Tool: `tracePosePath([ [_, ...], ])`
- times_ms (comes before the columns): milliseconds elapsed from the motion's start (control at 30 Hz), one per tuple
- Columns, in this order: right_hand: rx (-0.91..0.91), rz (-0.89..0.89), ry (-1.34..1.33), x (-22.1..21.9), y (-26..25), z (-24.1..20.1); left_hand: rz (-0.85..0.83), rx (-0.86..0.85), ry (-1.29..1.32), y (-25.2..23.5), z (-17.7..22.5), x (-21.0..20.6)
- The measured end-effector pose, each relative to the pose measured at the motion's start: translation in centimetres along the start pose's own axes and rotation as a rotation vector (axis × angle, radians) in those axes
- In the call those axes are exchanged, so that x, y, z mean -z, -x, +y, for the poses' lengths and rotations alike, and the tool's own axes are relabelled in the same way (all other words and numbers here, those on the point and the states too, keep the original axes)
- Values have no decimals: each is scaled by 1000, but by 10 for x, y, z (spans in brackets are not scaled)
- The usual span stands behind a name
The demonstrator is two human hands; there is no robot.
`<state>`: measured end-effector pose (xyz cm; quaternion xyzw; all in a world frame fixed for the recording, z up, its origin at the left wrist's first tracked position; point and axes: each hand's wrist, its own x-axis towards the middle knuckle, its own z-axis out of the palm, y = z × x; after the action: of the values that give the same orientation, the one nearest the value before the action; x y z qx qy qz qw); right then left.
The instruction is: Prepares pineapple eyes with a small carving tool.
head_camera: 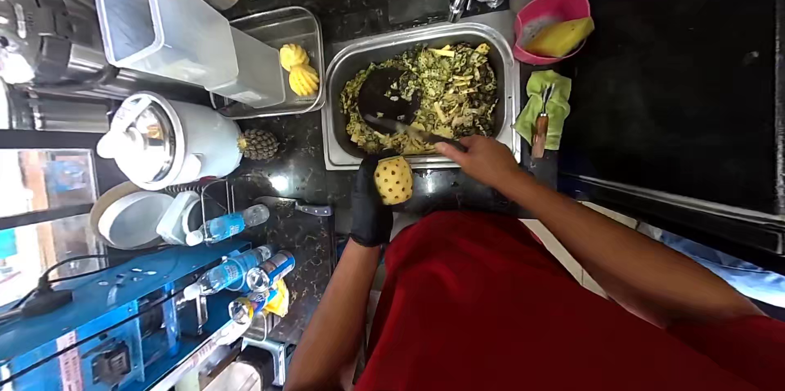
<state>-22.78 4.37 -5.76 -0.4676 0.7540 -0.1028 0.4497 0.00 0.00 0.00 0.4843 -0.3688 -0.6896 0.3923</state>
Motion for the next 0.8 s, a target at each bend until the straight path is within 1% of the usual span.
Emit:
tracePosePath([
  [33,-68,-6,12,3,-3,6,7,43,33,-6,-9,9],
  [100,-106,0,72,9,1,8,-43,100,4,-12,-13,20],
  [167,-75,-4,96,18,11,0,-203,81,-251,-19,-16,25],
  [233,-16,-8,153,26,14,-7,-328,67,-557,-25,-21,13],
  [300,22,-1,216,32,15,-19,-464,61,-778,-29,-31,-6],
  [367,26,12,266,39,19,-32,-617,59,-870,-38,-44,-26],
  [433,0,29,304,47,26,-38,-684,35,-895,-51,-60,-35],
  [500,-53,54,332,56,34,-36,-643,57,-887,-68,-72,-28],
  [600,-160,56,326,65,41,-22,-382,178,-890,-96,-81,8],
  [633,-196,55,302,67,40,-16,-300,195,-861,-105,-80,22],
  [733,-311,97,226,62,25,1,-153,163,-654,-126,-69,50],
  [800,-381,183,162,47,7,11,-120,143,-534,-133,-60,59],
])
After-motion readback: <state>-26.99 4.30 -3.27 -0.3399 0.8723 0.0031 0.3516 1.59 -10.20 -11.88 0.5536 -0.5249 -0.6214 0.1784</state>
